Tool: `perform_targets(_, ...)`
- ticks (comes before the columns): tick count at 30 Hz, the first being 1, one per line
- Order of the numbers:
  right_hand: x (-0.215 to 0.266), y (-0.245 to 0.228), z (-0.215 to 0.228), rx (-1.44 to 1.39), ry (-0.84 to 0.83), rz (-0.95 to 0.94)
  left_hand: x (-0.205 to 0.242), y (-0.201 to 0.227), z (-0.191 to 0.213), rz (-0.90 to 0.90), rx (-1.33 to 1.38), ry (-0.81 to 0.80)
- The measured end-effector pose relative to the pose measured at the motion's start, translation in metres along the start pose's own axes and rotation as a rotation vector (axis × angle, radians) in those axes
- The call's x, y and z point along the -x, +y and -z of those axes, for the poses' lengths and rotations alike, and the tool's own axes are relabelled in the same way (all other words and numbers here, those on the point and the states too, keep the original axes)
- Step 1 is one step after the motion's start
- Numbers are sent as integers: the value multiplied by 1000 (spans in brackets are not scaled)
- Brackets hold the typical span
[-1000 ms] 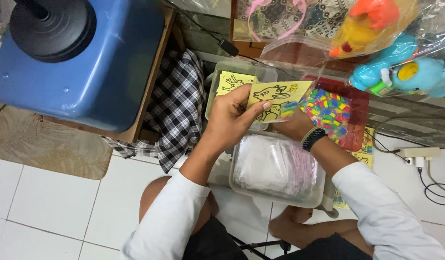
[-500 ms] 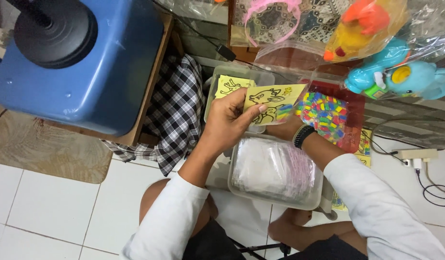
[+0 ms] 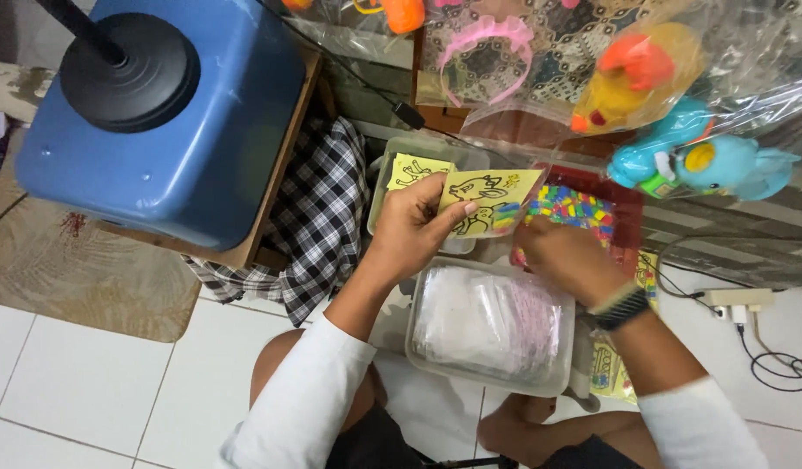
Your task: The person places small colorful pieces onto sticker sheets by hand and then puts the completed sheets into plastic bags.
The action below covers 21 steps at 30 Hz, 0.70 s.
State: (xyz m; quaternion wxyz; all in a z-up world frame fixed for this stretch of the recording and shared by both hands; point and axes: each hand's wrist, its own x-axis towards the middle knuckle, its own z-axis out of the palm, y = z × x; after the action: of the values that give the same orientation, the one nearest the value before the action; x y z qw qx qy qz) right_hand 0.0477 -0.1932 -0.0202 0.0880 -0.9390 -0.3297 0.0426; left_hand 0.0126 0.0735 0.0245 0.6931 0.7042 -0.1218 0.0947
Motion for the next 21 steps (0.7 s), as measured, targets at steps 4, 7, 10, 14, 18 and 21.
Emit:
perform_targets(4, 38, 15, 53, -271, 311, -1, 0, -5, -9, -9, -73, -16)
perform_targets(7, 60, -26, 124, -498, 414, -148, 1, 16, -25, 15, -182, -67)
perform_targets(10, 75, -32, 141, -709, 614, -138, 1, 15, -44, 27, -279, -133)
perform_targets(14, 73, -35, 151, -605, 705, -5, 4, 7, -66, 6, -314, -194)
perform_targets(18, 68, -35, 154, -447, 693, 17, 5, 4, -82, 6, -361, -225)
perform_targets(21, 65, -29, 147, -391, 720, 52, 3, 8, -88, 20, -338, -241)
